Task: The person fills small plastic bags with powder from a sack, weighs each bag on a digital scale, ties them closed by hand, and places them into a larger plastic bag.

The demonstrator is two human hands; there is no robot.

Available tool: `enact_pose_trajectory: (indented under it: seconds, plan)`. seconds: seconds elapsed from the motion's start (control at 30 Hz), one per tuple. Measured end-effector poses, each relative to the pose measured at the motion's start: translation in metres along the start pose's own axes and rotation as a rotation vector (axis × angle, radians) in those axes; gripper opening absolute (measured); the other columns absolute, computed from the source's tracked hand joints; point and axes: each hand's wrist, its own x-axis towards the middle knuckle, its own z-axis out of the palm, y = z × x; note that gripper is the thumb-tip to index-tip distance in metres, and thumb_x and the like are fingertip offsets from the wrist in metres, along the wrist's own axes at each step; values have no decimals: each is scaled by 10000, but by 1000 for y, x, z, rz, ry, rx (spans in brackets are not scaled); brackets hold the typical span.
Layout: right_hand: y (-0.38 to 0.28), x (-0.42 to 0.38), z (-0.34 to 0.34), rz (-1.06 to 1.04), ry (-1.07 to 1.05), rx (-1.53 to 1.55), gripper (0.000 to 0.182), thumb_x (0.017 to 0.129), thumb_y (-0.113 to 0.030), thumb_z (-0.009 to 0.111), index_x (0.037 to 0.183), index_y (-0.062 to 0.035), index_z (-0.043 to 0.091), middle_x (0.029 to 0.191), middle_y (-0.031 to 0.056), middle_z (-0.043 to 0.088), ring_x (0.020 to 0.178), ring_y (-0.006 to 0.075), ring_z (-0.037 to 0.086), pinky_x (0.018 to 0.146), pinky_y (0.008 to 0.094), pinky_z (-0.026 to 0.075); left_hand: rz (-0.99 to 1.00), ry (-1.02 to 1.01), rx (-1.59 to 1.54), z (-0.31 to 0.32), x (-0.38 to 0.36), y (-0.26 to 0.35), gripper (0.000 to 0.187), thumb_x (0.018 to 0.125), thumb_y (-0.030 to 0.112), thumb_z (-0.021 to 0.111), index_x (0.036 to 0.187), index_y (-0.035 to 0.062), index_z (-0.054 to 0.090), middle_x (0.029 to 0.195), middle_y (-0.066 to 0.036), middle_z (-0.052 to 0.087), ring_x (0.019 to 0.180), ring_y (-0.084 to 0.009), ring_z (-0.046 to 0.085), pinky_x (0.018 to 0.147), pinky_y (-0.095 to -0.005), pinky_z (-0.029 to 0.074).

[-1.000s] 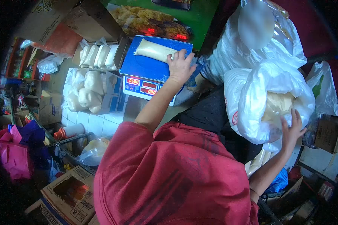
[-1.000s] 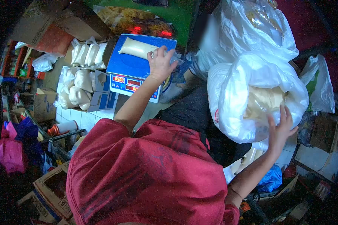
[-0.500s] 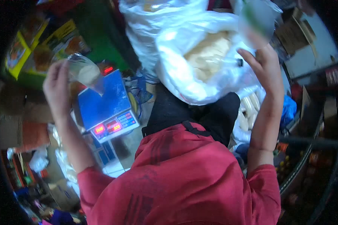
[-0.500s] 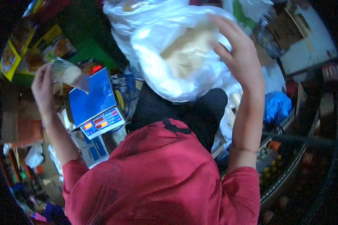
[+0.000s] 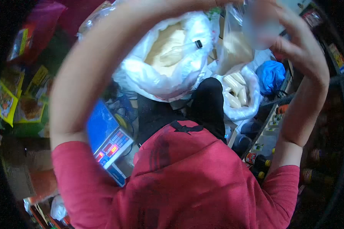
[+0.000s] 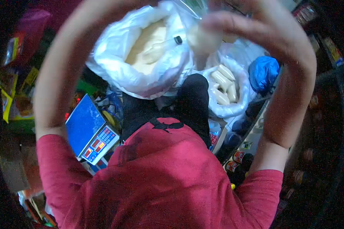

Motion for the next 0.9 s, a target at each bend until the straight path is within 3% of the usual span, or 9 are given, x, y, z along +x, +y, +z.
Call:
enact_pose_trajectory:
  seconds: [0.03,0.1,0.17,0.3,0.43,0.57,0.7,0.83,0.9]
  plan:
    - [2,-16,6,68,-81,52,285,804,-236,712,955,-18,607,899,94,590,878,213,569,760,325,450,245,45,12,27,6,-26,237,826,189,624,932,-20,660,667,-159,632,648,-238,635,612,-361,494]
    - [-6,-47,28,304,-59,62,187,812,-153,669,796,3,566,640,115,475,627,213,528,594,347,415,241,-6,-146,87,22,-55,248,824,182,621,985,-5,644,735,-203,633,697,-292,652,658,-393,501]
    - [9,-70,43,383,-153,50,161,800,-118,647,833,18,566,655,181,504,585,224,517,586,359,432,268,-15,42,138,27,-60,257,835,241,612,1012,73,691,933,-155,687,777,-291,676,705,-381,530]
    - [21,-98,50,497,-88,7,143,825,-117,633,862,14,587,706,186,551,615,218,552,599,353,445,250,-28,-42,169,33,-62,206,807,220,633,913,50,676,824,-167,669,729,-320,657,699,-386,521]
    - [14,-112,61,389,211,270,145,859,-141,616,885,1,605,718,172,559,618,211,553,602,350,451,-49,-357,-420,147,18,-47,182,855,197,634,948,41,632,849,-33,633,800,-157,584,722,-300,463]
    - [12,-111,116,339,-64,199,228,842,-219,631,816,-3,564,761,200,571,692,372,559,627,407,456,131,-374,-141,171,-18,-76,142,846,188,619,889,53,607,714,-24,584,653,-97,535,602,-261,440]
    - [-1,-109,86,371,172,221,188,836,-185,646,838,-12,574,716,179,538,676,361,545,598,385,445,-101,-359,-346,136,-9,-50,111,870,172,605,902,66,599,667,35,531,571,-67,478,503,-225,386]
    - [-8,-104,71,405,244,290,186,850,-190,632,836,-14,575,708,182,539,648,361,543,572,379,439,-14,-337,-359,143,-9,-50,116,871,175,613,908,67,595,650,33,514,573,-78,463,502,-224,377]
    - [9,-104,117,402,-45,228,211,855,-207,618,814,-7,567,738,206,557,665,372,558,587,400,443,153,-370,-52,184,-20,-95,153,866,193,622,892,45,593,688,-8,569,616,-94,505,524,-246,419]
